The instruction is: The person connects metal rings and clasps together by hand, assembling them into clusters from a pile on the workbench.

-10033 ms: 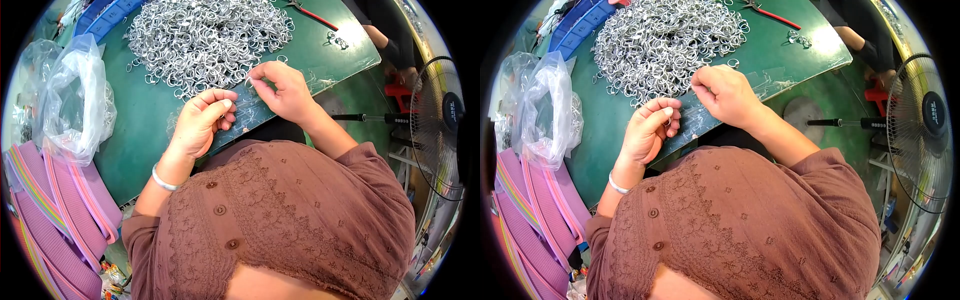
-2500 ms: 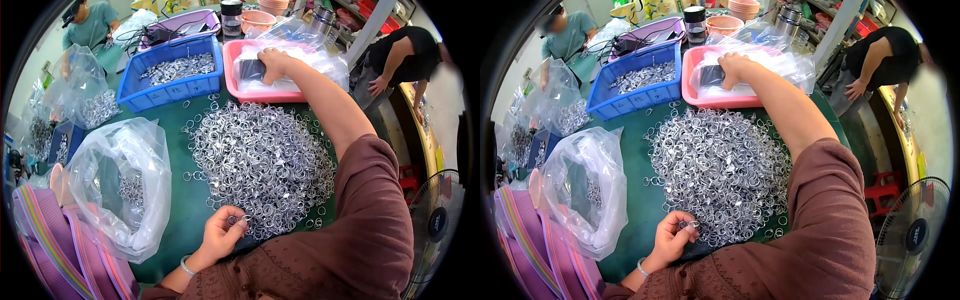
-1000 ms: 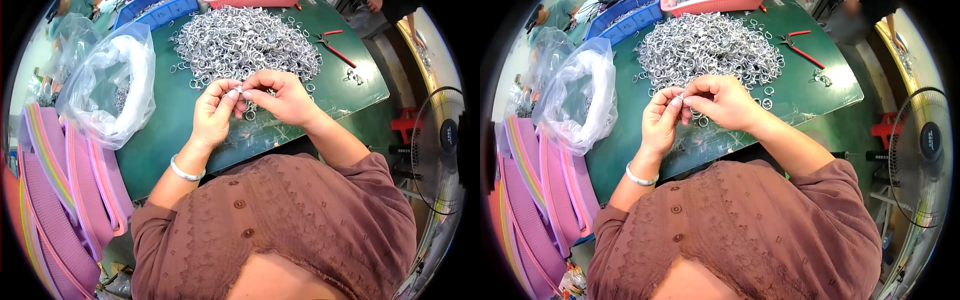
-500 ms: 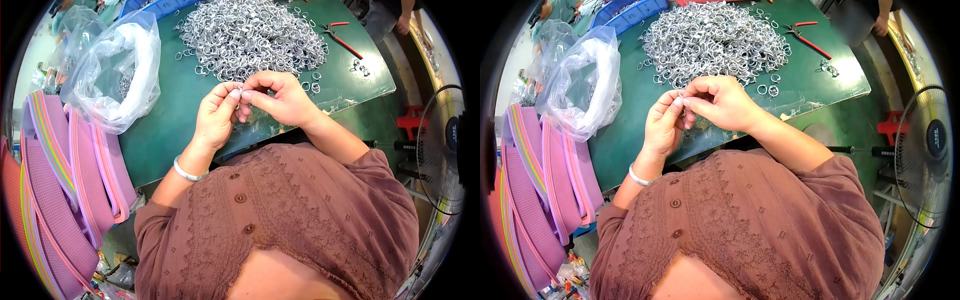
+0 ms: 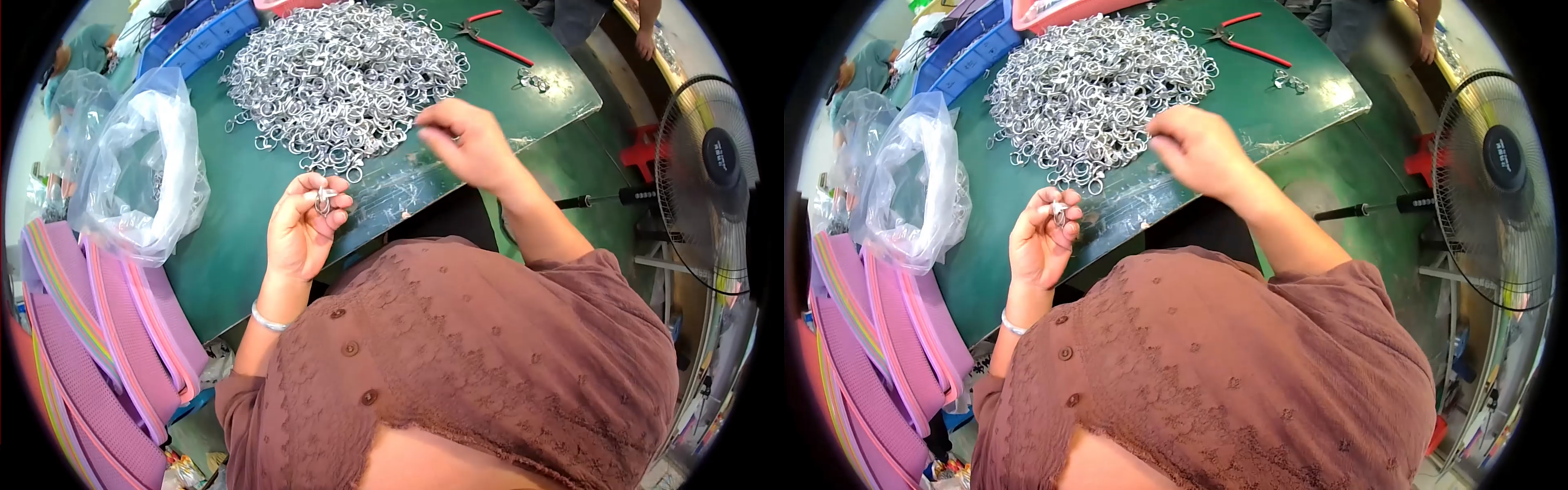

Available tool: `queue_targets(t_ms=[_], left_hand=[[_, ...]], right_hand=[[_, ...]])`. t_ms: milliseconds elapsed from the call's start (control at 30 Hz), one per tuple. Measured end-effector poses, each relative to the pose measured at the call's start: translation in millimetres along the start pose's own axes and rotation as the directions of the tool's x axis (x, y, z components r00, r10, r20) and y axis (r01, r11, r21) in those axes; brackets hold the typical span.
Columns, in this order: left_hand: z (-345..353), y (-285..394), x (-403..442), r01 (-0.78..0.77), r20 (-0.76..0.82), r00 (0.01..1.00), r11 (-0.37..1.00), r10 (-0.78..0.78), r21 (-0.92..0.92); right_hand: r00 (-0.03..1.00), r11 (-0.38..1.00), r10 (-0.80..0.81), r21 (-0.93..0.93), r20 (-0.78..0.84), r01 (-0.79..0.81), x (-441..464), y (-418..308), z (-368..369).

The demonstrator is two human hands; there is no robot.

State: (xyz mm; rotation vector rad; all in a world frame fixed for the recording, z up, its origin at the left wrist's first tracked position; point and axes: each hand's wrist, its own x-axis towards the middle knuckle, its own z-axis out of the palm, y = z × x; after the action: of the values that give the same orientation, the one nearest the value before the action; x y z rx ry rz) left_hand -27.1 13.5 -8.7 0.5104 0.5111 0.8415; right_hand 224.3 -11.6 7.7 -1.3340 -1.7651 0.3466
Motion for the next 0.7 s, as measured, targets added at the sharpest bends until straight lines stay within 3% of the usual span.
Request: queue_targets(t_ms=[100, 200, 367, 567, 700], left_hand=[[7, -4, 1, 0.024, -0.008, 1.000, 0.999, -0.024, -0.039], [13, -8, 4, 0.072, -0.029, 0.997, 0.997, -0.072, -0.009], [19, -15, 10, 0.131, -0.045, 0.991, 0.988, -0.127, 0.082], [24, -18, 13, 0.180, -0.105, 0.981, 0.967, -0.163, 0.181], [27, -19, 14, 0.196, -0.143, 0.975, 0.957, -0.168, 0.216]], right_hand=[[0.984, 0.969, 0.179, -0.168, -0.019, -0.179, -14, 23, -23], [0.968, 0.964, 0.248, -0.109, 0.043, -0.243, -22, 26, -28], [0.996, 0.979, 0.065, -0.196, 0.060, -0.052, -26, 31, -24], [0.998, 0.978, 0.057, -0.201, 0.039, -0.049, -23, 39, -19], [0.997, 0.995, 0.043, -0.089, 0.061, -0.037, -19, 35, -14]])
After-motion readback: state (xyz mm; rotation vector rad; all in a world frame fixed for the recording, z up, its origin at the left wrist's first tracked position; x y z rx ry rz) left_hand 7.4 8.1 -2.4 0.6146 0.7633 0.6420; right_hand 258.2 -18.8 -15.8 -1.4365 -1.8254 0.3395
